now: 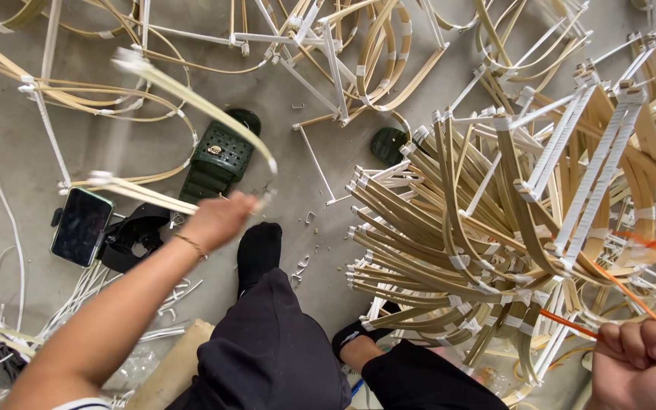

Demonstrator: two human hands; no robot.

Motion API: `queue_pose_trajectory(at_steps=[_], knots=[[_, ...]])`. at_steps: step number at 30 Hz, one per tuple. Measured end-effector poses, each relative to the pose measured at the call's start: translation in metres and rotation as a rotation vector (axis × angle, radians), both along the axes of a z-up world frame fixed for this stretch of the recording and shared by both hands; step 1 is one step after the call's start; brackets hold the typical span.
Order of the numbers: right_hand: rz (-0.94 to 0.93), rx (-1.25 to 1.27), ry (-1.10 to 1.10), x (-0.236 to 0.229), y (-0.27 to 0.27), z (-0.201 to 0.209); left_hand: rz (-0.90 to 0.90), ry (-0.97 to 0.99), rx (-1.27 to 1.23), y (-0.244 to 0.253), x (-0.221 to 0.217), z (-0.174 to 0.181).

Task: Assembling and binding curved bamboo strips together to form structural components using plastic ties.

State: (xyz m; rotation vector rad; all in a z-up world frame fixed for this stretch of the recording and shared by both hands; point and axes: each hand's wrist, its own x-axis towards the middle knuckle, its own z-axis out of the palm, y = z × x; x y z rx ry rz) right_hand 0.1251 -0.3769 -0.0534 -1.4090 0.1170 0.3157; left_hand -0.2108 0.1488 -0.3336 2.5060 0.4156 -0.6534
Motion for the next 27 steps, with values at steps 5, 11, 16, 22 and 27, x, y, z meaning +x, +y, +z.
queue_pose_trajectory(at_steps=[5,11,16,22,27], knots=[[-0.109,-0.232,-0.010,-0.013,0.046,0.016,0.420,0.033,0.356,0.100,-0.063,-0.072],[-0.087,-0.161,0.019,-0.010,0.040,0.016,0.373,0.359,0.503,0.104,-0.080,-0.052],[-0.055,-0.222,-0.006,-0.008,0.048,0.015,0.275,0.303,0.315,0.121,-0.109,-0.073],[-0.037,-0.162,-0.046,0.004,0.010,-0.004,0.224,0.230,0.331,0.116,-0.077,-0.078],[-0.080,-0.220,-0.016,0.008,0.005,-0.003,0.333,0.147,0.280,0.123,-0.093,-0.082]])
